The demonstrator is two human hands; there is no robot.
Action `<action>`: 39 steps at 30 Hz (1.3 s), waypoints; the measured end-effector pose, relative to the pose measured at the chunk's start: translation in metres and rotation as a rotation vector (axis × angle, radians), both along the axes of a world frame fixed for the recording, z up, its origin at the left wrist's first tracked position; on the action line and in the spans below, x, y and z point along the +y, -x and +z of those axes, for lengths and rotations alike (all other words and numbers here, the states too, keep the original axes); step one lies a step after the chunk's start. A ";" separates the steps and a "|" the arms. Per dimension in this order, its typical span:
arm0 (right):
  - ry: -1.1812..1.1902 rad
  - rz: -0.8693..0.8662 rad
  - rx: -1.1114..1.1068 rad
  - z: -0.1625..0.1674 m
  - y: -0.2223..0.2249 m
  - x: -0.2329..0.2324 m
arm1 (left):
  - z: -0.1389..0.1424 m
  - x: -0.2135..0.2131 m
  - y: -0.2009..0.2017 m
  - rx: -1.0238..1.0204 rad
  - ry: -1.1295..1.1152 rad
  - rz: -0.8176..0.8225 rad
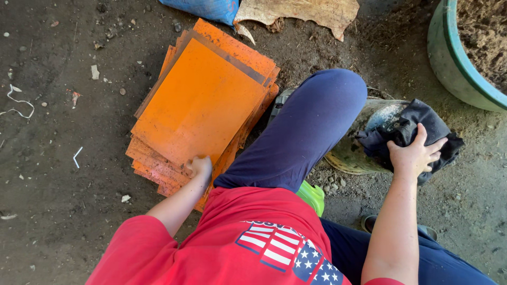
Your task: The person sits on a small stool and wipes orange rectangular tiles with a dark cloth. They handle the tiles one at a time, wiping both sides, flipping them over, and stacking them on the ground. The person repeats this process for multiple tiles throughout the clip.
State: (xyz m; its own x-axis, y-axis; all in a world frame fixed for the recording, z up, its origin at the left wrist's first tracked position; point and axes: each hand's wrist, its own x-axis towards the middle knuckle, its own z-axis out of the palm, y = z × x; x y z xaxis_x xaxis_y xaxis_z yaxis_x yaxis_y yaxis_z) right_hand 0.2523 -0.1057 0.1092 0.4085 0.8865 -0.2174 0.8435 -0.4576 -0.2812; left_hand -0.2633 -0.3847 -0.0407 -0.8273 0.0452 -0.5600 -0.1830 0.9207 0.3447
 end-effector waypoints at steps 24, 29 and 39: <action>0.010 0.003 -0.009 0.000 0.004 -0.003 | -0.002 0.015 -0.010 -0.329 -0.378 0.520; -0.012 0.003 0.003 -0.001 0.005 -0.003 | -0.003 0.028 -0.005 -0.495 -0.402 0.617; 0.026 -0.020 0.001 0.005 0.010 -0.003 | 0.005 0.048 0.013 -0.569 -0.450 0.670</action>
